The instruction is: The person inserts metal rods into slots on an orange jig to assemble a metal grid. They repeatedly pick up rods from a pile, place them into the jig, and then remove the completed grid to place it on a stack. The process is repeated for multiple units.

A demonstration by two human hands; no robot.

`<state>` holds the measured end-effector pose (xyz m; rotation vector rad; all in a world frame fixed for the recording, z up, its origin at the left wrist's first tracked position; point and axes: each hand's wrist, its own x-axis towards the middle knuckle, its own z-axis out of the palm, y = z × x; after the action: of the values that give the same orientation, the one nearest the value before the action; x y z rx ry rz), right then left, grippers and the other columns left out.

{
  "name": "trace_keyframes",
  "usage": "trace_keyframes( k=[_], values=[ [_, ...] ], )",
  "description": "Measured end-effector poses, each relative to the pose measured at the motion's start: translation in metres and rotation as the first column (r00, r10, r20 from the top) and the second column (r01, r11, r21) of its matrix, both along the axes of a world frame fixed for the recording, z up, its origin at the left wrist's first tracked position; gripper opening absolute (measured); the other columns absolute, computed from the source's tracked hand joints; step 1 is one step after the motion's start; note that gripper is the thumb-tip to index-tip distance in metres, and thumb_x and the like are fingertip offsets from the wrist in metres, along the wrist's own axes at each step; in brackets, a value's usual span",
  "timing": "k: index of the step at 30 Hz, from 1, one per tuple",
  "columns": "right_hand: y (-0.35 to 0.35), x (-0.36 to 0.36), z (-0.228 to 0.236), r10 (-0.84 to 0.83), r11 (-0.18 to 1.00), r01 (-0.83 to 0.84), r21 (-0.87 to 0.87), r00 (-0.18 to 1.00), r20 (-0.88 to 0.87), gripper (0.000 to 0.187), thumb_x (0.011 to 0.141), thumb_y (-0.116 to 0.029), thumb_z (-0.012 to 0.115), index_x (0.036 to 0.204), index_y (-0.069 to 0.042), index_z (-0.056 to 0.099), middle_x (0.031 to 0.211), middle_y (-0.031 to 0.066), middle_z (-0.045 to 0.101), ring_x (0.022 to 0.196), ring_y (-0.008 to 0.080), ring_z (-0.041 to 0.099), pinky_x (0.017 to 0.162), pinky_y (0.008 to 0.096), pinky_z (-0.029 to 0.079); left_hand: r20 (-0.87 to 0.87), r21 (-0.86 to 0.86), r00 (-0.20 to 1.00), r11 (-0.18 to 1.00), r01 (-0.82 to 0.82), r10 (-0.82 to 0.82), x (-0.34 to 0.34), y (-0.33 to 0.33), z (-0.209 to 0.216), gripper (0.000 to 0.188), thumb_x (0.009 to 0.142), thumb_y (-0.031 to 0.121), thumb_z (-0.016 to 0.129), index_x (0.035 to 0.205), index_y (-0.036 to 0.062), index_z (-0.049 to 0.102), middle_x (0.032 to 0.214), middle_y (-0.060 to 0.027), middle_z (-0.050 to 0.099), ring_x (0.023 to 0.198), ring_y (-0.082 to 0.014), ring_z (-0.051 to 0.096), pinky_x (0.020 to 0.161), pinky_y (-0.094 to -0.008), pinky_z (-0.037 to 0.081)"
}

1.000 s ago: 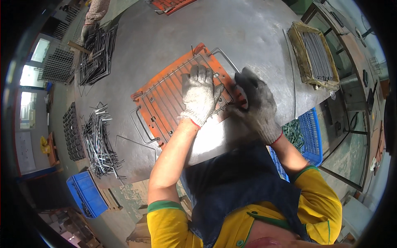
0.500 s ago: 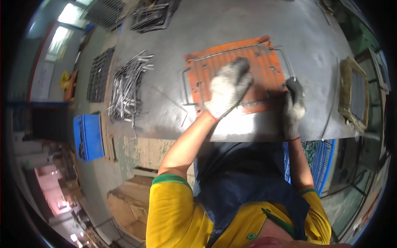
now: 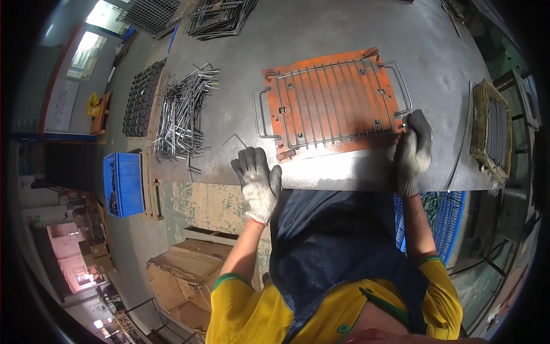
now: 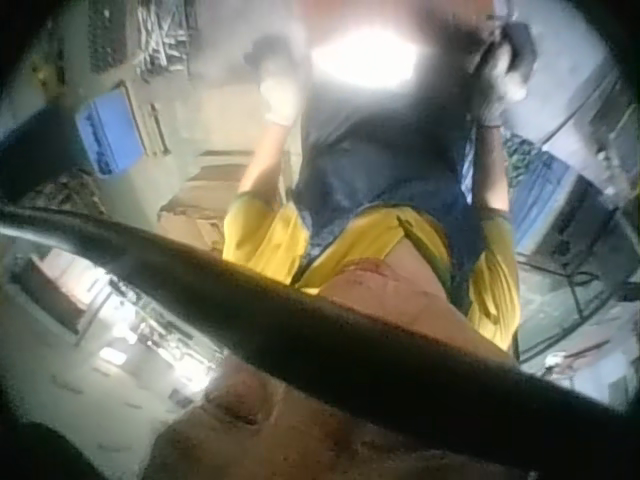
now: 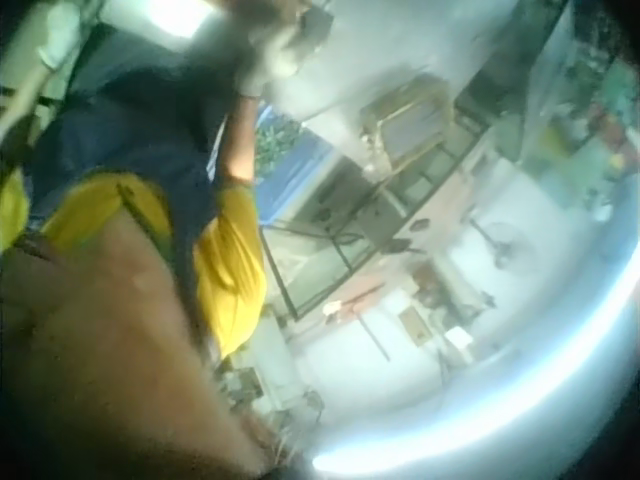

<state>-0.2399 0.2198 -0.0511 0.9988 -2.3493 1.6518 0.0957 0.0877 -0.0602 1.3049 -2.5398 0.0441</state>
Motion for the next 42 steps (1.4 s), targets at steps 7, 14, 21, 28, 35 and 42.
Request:
trace_keyframes(
  k=[7, 14, 21, 28, 35, 42],
  values=[
    [0.023, 0.111, 0.018, 0.593, -0.102, -0.827, 0.553, 0.396, 0.702, 0.038, 0.1, -0.025, 0.062, 0.13, -0.001, 0.059, 0.095, 0.0125, 0.073, 0.08, 0.0216, 0.072, 0.08, 0.0361, 0.057, -0.051, 0.068, 0.999, 0.998, -0.002, 0.006, -0.017, 0.033, 0.005, 0.055, 0.094, 0.027, 0.057, 0.136, -0.0069, 0.046, 0.139, -0.0238, 0.043, 0.139, -0.0466, 0.03, 0.118, -0.065, 0.013],
    [-0.014, 0.21, -0.082, 0.282, 0.509, -0.651, -0.563, -0.491, 0.824, 0.033, 0.105, -0.027, 0.05, 0.128, -0.006, 0.06, 0.105, 0.0093, 0.072, 0.088, 0.0181, 0.069, 0.077, 0.0316, 0.056, -0.101, 0.122, 0.995, 0.992, 0.012, 0.0, -0.008, 0.024, 0.002, 0.051, 0.098, 0.028, 0.056, 0.139, -0.0004, 0.051, 0.144, -0.0227, 0.046, 0.144, -0.0425, 0.031, 0.122, -0.0601, 0.01],
    [-0.01, 0.195, -0.066, 0.765, 0.249, -0.865, -0.435, -0.099, 0.637, 0.025, 0.106, -0.018, 0.05, 0.121, -0.002, 0.06, 0.109, 0.0118, 0.07, 0.093, 0.0214, 0.07, 0.074, 0.0314, 0.058, -0.334, 0.286, 0.939, 0.958, 0.025, 0.075, 0.021, 0.025, 0.023, 0.039, 0.1, 0.023, 0.059, 0.133, 0.0004, 0.059, 0.128, -0.019, 0.062, 0.124, -0.0376, 0.057, 0.11, -0.0495, 0.041],
    [-0.002, 0.183, -0.052, 0.94, 0.338, -0.918, 0.207, 0.342, -0.016, 0.031, 0.101, -0.017, 0.055, 0.128, -0.003, 0.058, 0.121, 0.0096, 0.067, 0.112, 0.022, 0.066, 0.097, 0.0377, 0.054, -0.572, 0.82, 0.363, 0.513, 0.253, 0.735, 0.016, 0.016, 0.052, 0.037, 0.106, 0.024, 0.055, 0.13, -0.0039, 0.056, 0.108, -0.0172, 0.072, 0.079, -0.0225, 0.073, 0.07, -0.0314, 0.062],
    [-0.042, 0.166, 0.012, 0.707, 0.351, -0.85, -0.393, -0.035, 0.707, 0.027, 0.105, -0.021, 0.048, 0.119, -0.002, 0.062, 0.107, 0.0095, 0.069, 0.096, 0.0201, 0.067, 0.082, 0.0338, 0.053, -0.579, 0.801, 0.729, 0.422, 0.424, 0.366, -0.064, -0.043, 0.115, 0.04, 0.101, 0.033, 0.063, 0.111, -0.0056, 0.067, 0.086, -0.0141, 0.074, 0.073, -0.0211, 0.073, 0.065, -0.0301, 0.058],
    [-0.099, 0.149, 0.029, 0.394, 0.733, -0.45, -0.509, -0.328, 0.858, 0.034, 0.105, -0.032, 0.055, 0.108, -0.001, 0.068, 0.082, 0.0083, 0.068, 0.061, 0.0129, 0.059, 0.048, 0.0268, 0.043, -0.117, 0.203, 0.969, 0.95, 0.236, -0.215, -0.104, -0.112, 0.076, 0.042, 0.091, 0.04, 0.069, 0.114, 0.0054, 0.066, 0.094, -0.0147, 0.072, 0.084, -0.0342, 0.069, 0.077, -0.0438, 0.053]
  ],
)
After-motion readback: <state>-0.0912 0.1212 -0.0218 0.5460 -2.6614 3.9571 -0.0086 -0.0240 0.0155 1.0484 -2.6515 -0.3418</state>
